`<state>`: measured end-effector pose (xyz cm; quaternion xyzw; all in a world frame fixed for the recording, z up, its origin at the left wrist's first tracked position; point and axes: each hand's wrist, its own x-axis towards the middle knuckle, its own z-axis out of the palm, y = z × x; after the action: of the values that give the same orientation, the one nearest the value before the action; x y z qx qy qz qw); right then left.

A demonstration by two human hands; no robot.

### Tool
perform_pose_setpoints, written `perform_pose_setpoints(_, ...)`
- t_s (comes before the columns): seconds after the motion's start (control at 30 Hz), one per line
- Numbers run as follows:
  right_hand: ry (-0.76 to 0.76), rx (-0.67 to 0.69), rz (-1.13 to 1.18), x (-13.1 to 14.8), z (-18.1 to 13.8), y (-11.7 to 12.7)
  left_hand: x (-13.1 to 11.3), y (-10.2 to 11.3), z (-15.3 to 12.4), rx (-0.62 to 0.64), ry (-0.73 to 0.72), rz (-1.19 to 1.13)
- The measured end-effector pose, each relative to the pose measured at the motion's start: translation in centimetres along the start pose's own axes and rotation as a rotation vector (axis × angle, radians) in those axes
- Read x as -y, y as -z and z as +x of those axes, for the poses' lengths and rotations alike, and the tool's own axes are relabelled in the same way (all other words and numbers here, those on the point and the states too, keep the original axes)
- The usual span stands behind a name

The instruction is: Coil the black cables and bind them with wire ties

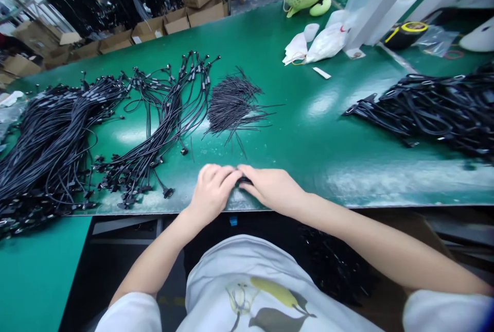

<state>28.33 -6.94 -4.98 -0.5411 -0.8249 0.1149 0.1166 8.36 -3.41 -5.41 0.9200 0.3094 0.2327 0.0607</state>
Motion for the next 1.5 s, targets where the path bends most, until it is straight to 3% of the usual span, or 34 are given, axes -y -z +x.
perform_pose_setpoints(0.1, -0.014, -0.145, -0.036, -0.4, -0.6, -0.1, 1.1, 0.8, 0.1, -0.025, 0.160, -0.279)
perform_pose_setpoints(0.23, 0.008, -0.160, -0.104, -0.6, -0.6, -0.3, 1.6, 0.9, 0.3, 0.041, 0.439, -0.784)
perform_pose_setpoints(0.33, 0.031, -0.169, -0.154, -0.9, -0.2, -0.7, 1.4, 0.5, 0.5, -0.027, 0.554, -0.875)
perform_pose_setpoints(0.5, -0.005, -0.222, -0.105, -1.5, 0.1, -1.4, 0.8, 0.2, 1.1, 0.013, 0.434, -0.969)
perform_pose_setpoints(0.6, -0.023, -0.172, 0.024, -1.5, 0.2, -1.7, 0.7, 0.2, 1.6, 0.011, 0.448, -0.884)
perform_pose_setpoints(0.73, -0.110, -0.021, 0.402, -1.7, 0.4, -1.3, 1.3, 0.2, 1.9, 0.032, 0.328, -0.813)
perform_pose_setpoints(0.83, -0.216, 0.198, 0.739, -2.1, 0.5, -0.5, 2.1, 0.2, 1.8, 0.022, 0.141, -0.733)
perform_pose_setpoints(0.93, -0.178, 0.291, 0.865, -2.4, 0.6, -0.2, 2.7, 0.0, 2.1, 0.043, -0.020, -0.696)
perform_pose_setpoints(1.03, -0.149, 0.131, 0.669, -2.3, 0.8, -0.6, 2.8, -0.7, 2.8, 0.107, -0.071, -0.707)
perform_pose_setpoints(1.1, -0.174, 0.068, 0.462, -2.1, 1.0, -0.9, 2.7, -1.4, 3.3, 0.071, -0.013, -0.719)
perform_pose_setpoints(1.17, -0.181, 0.081, 0.287, -1.9, 1.2, -0.9, 2.6, -2.1, 3.7, 0.037, 0.088, -0.741)
perform_pose_setpoints(1.27, -0.197, 0.146, 0.126, -1.5, 1.5, -0.8, 2.2, -2.6, 3.8, 0.099, 0.197, -0.817)
perform_pose_setpoints(1.37, -0.240, 0.179, 0.047, -1.3, 1.7, -0.8, 1.7, -2.7, 3.7, 0.160, 0.229, -1.011)
perform_pose_setpoints(1.5, -0.253, 0.132, -0.004, -1.2, 1.9, -1.1, 1.0, -2.8, 3.8, 0.096, 0.381, -1.215)
